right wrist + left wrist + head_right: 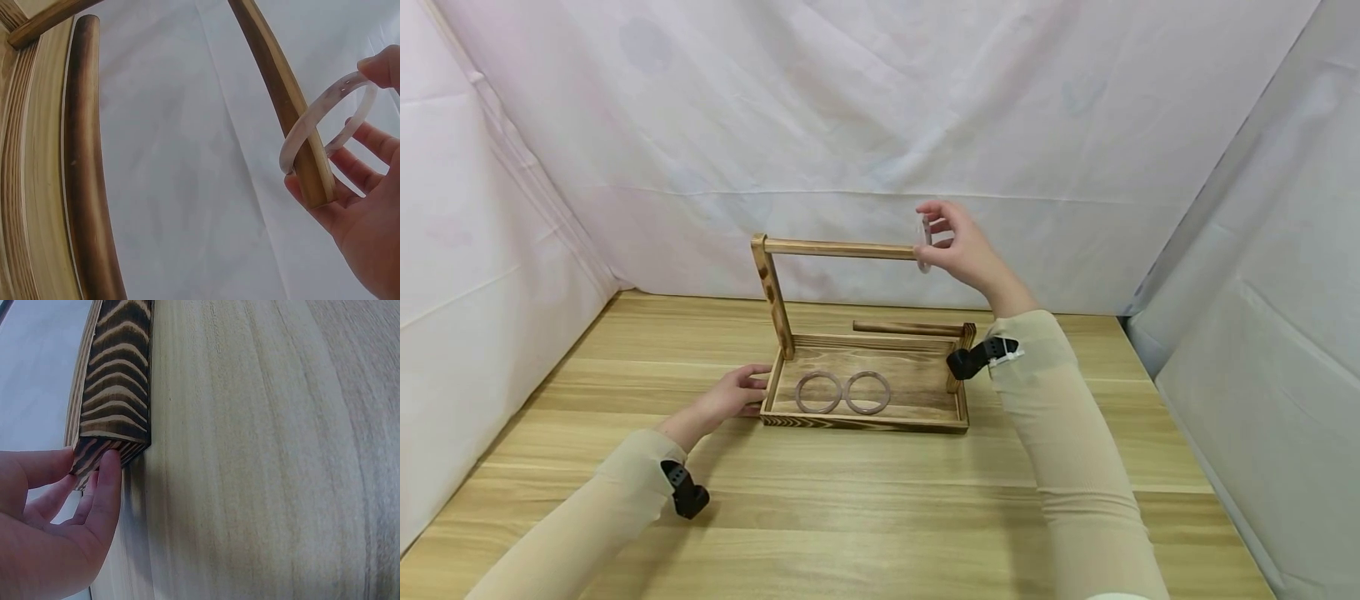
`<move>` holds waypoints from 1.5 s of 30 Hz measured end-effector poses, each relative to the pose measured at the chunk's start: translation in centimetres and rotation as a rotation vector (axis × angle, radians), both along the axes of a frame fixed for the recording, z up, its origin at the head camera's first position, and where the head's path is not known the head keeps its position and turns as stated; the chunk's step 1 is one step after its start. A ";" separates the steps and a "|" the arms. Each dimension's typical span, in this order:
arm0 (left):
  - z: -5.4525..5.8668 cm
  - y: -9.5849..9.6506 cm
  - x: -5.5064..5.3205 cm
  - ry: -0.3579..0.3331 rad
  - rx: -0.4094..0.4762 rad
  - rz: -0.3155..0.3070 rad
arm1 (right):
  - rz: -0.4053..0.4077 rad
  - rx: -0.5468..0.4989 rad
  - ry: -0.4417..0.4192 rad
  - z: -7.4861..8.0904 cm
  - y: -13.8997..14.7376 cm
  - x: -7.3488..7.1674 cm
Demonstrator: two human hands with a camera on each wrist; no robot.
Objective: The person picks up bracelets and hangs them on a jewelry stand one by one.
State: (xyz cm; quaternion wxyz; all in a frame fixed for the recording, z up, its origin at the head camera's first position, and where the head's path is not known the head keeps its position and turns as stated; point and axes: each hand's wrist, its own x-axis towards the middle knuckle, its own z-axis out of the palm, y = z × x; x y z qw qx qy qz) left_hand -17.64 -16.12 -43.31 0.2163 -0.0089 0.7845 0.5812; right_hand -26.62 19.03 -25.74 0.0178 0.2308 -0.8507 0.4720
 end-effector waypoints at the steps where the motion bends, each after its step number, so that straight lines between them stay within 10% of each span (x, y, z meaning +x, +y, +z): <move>1: 0.0 0.0 0.0 0.000 -0.001 0.000 | 0.001 0.001 0.001 0.0 -0.1 0.0; 45: -0.1 0.2 0.1 0.001 0.008 0.007 | 0.111 0.066 -0.015 1.1 -5.5 0.0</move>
